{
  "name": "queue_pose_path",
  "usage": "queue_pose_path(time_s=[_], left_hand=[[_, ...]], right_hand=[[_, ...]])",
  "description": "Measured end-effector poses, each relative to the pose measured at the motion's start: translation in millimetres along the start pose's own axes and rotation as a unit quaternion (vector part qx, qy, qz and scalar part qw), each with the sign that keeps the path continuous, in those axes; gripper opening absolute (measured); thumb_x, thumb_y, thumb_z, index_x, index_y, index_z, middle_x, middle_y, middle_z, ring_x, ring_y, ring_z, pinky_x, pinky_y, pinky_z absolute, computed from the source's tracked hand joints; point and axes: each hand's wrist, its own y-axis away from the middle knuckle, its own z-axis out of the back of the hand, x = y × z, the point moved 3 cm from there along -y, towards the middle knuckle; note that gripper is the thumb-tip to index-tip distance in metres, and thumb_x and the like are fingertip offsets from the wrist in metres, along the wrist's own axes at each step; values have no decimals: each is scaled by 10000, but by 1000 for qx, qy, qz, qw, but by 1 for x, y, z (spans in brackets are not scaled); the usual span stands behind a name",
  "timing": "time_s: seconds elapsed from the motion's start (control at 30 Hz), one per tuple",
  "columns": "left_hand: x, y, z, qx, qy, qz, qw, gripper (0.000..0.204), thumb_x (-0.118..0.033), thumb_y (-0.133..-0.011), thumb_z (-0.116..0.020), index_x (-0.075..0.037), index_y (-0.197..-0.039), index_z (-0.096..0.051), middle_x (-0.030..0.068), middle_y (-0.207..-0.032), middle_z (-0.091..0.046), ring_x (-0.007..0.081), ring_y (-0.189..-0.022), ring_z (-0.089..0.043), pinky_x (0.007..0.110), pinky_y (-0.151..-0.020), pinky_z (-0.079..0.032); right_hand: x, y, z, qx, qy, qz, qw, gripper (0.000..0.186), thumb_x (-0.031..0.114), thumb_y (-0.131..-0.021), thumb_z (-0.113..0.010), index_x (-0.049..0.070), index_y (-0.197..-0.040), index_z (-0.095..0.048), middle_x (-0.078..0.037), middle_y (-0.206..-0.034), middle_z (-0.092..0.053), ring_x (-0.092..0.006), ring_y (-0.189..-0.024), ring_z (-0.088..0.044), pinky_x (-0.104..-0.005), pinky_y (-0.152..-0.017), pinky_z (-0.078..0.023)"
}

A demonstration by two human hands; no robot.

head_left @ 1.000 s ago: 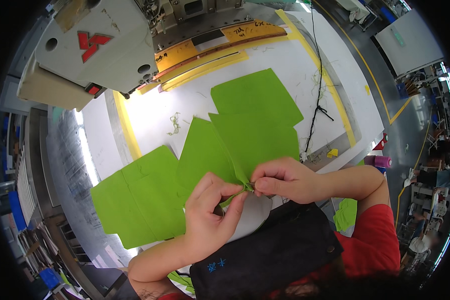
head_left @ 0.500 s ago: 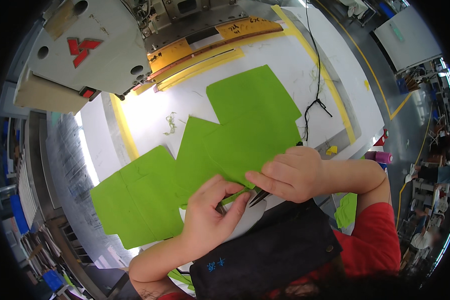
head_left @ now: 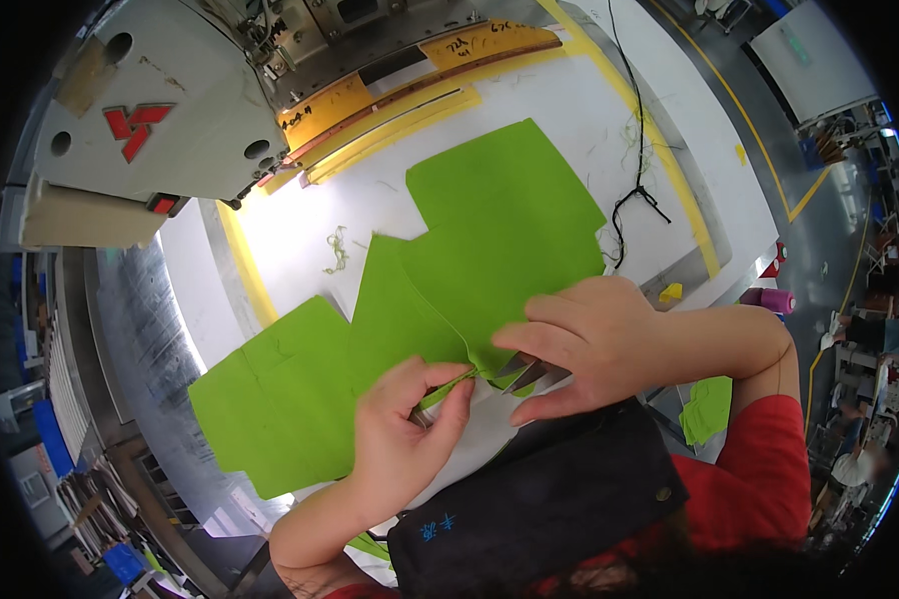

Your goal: The person trims threads and excess material from green leather pieces using snips at a workshop table.

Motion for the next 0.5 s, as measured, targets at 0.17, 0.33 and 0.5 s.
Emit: queue_pose_path(time_s=[0.17,0.33,0.5], left_hand=[[-3,-1,0,-4,-14,-7,1000,95,-23,-714,-650,-26,-804,-622,80,-623,-533,176,-556,-515,267,-508,-395],[-5,0,0,-14,-31,-34,999,113,-14,-691,-671,-30,-789,-619,81,-623,-539,177,-549,-532,261,-495,-408],[-4,3,-2,-22,-41,-53,997,114,-11,-686,-676,-30,-778,-611,82,-618,-534,186,-534,-529,268,-472,-399]], right_hand=[[21,-4,15,69,83,-11,994,342,288,-666,-709,81,-892,-556,11,-663,-425,-113,-474,-459,-257,-382,-340],[25,0,8,99,143,-17,985,292,273,-682,-689,80,-862,-566,13,-655,-421,-97,-471,-445,-237,-394,-338],[25,0,5,99,176,-19,979,221,250,-722,-642,85,-850,-571,19,-648,-420,-90,-474,-433,-229,-409,-341]])
